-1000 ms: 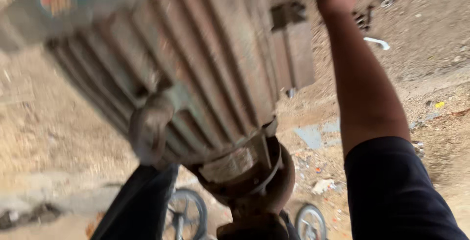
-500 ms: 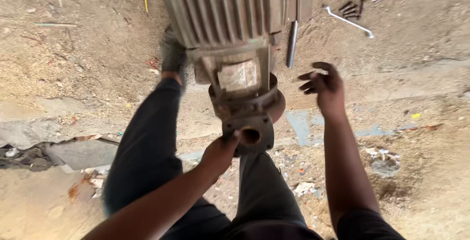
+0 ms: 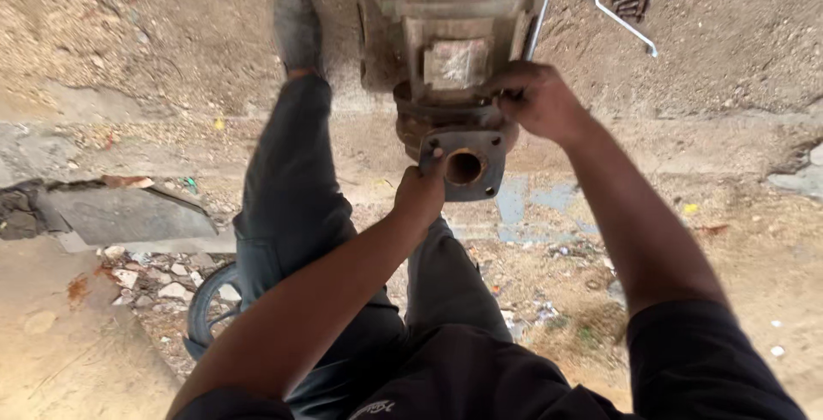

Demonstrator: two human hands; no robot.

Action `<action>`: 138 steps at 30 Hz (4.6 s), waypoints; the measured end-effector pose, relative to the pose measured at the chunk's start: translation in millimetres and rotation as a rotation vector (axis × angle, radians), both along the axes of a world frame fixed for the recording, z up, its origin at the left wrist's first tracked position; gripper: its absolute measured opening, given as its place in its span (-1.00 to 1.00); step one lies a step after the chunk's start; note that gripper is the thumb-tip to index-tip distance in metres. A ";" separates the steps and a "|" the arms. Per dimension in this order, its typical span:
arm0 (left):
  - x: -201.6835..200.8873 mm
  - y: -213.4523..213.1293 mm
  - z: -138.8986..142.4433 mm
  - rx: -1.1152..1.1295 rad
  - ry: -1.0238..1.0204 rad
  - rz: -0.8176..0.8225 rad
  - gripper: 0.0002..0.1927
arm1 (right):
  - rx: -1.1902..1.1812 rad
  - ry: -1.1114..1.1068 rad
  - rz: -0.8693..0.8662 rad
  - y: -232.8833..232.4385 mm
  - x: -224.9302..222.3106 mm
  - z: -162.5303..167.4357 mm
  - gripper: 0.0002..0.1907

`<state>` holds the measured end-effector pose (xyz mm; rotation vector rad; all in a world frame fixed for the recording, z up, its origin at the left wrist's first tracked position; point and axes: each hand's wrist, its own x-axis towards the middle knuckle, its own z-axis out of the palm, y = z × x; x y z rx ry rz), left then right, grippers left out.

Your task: The person sits on the ground reassembling a rusty electric water pump. They hammer a pump housing into place with a mallet, align a mounting flange against the pump body, and thread bolts by hand to secure the flange to the housing.

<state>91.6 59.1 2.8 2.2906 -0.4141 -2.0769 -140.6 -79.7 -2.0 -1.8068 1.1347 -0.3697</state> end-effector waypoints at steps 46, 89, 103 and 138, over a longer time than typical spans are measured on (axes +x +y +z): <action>15.6 -31.6 16.3 -0.107 0.136 -0.366 -0.15 | 0.299 0.680 0.066 -4.4 56.4 8.7 -0.73; 19.2 -31.1 3.4 -0.162 0.162 -0.514 -0.17 | 0.408 0.589 -0.230 -3.3 72.3 25.9 -0.61; 21.1 -31.4 6.6 -0.182 0.169 -0.506 -0.17 | 0.302 0.783 -0.160 -4.9 88.1 19.2 -0.52; 23.5 -29.8 5.2 -0.202 0.178 -0.501 -0.17 | 0.112 0.811 0.174 -15.6 92.0 19.4 -0.54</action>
